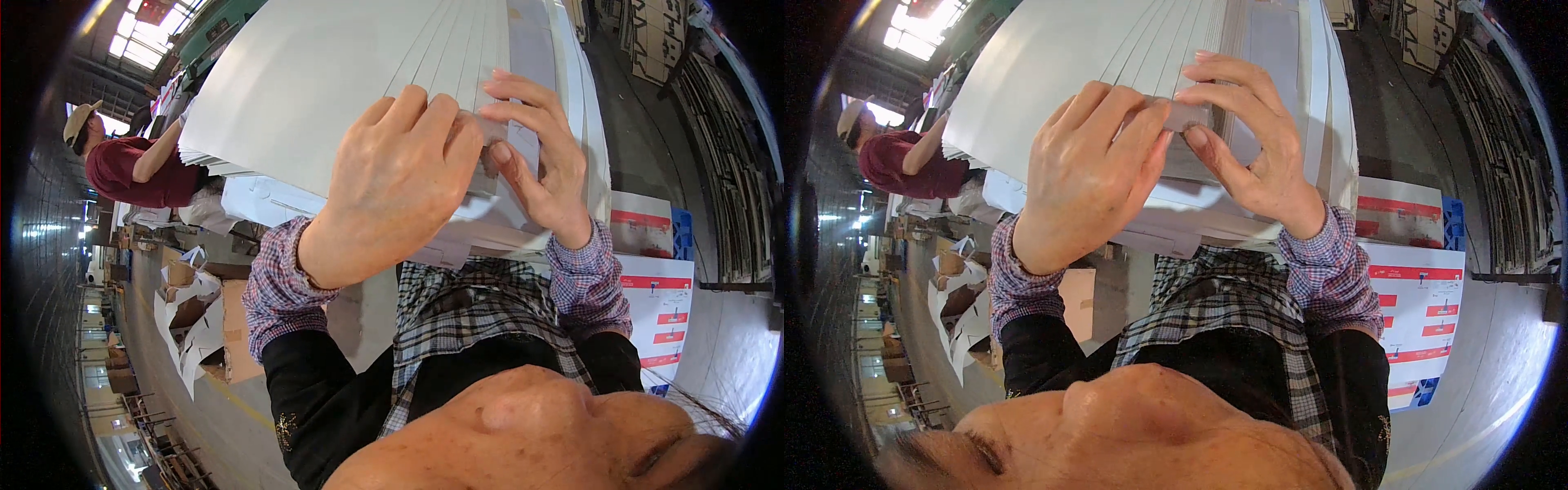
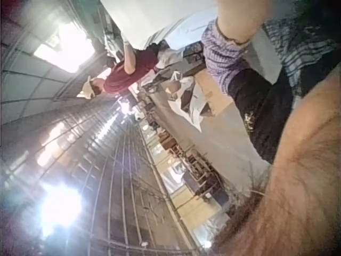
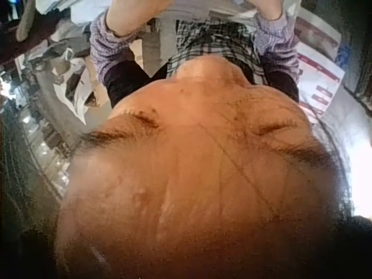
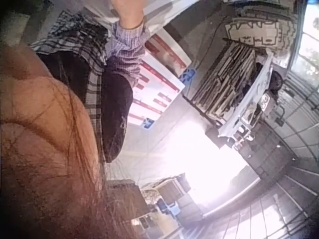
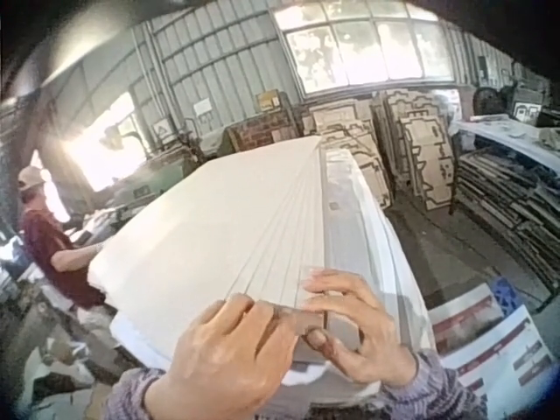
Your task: Manually sorting through and aligning a stack of white paper sheets on a table.
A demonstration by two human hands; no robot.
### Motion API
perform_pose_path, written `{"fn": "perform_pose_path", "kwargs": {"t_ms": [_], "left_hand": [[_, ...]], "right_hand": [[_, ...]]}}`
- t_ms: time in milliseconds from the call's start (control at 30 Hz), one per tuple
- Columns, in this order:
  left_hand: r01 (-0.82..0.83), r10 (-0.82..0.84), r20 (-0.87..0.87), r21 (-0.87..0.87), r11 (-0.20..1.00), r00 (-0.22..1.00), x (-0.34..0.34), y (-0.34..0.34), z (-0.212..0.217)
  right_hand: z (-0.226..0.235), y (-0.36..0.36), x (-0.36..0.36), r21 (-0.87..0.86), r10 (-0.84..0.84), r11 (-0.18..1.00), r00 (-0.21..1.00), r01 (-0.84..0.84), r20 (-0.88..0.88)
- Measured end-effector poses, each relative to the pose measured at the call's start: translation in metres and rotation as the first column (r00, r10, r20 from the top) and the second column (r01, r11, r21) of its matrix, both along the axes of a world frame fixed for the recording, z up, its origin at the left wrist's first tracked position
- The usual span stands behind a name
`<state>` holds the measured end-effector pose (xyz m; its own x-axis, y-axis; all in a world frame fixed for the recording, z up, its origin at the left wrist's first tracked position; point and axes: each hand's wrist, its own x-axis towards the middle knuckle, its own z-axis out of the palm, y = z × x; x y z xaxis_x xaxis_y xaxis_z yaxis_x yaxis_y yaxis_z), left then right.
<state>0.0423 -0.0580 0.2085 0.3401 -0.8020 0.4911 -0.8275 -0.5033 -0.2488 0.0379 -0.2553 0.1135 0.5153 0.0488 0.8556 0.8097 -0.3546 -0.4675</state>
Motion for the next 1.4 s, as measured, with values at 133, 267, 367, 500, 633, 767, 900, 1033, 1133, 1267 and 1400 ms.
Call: {"fn": "perform_pose_path", "kwargs": {"t_ms": [133,267,367,500,633,767,900,1033,1133,1267,1400], "left_hand": [[0.033,-0.032,0.017,-0.025,0.999,0.999,0.006,0.003,0.003],[0.054,-0.049,0.043,-0.112,0.992,0.998,0.009,0.000,0.003],[-0.012,0.024,0.138,-0.087,0.996,0.990,0.012,-0.009,-0.002],[0.041,-0.022,0.112,-0.169,0.985,0.993,0.015,-0.013,0.000],[0.013,0.011,0.125,-0.185,0.983,0.992,0.012,-0.014,0.002],[-0.040,0.060,0.143,-0.144,0.989,0.988,0.010,-0.022,-0.007],[0.028,0.008,0.161,-0.221,0.975,0.987,0.018,-0.027,-0.012],[0.070,-0.038,0.149,-0.217,0.974,0.988,0.018,-0.023,-0.011],[0.052,-0.033,0.125,-0.150,0.987,0.992,0.016,-0.010,-0.010],[0.054,-0.043,0.074,-0.159,0.986,0.996,0.012,0.001,-0.007],[0.064,-0.077,-0.080,-0.153,0.986,0.994,0.010,0.003,0.000]], "right_hand": [[0.001,0.004,-0.004,0.060,-0.034,0.998,0.999,0.035,-0.015],[-0.005,0.008,-0.002,0.088,-0.070,0.994,0.997,0.067,0.034],[-0.010,0.003,0.002,-0.043,-0.103,0.993,0.991,0.108,0.089],[-0.009,0.009,0.003,0.055,-0.043,0.998,0.998,0.040,0.050],[-0.005,0.007,0.005,-0.083,-0.150,0.984,0.983,0.160,0.109],[-0.003,0.009,0.004,-0.054,-0.144,0.987,0.984,0.151,0.105],[-0.003,0.010,0.006,-0.070,-0.174,0.980,0.976,0.184,0.132],[-0.004,0.006,0.007,-0.105,-0.177,0.975,0.970,0.196,0.169],[-0.003,0.006,0.006,-0.129,-0.193,0.968,0.967,0.215,0.168],[-0.003,0.006,0.004,0.005,-0.082,0.997,0.996,0.082,0.034],[-0.006,-0.004,0.003,0.191,0.124,0.976,0.989,-0.108,-0.075]]}}
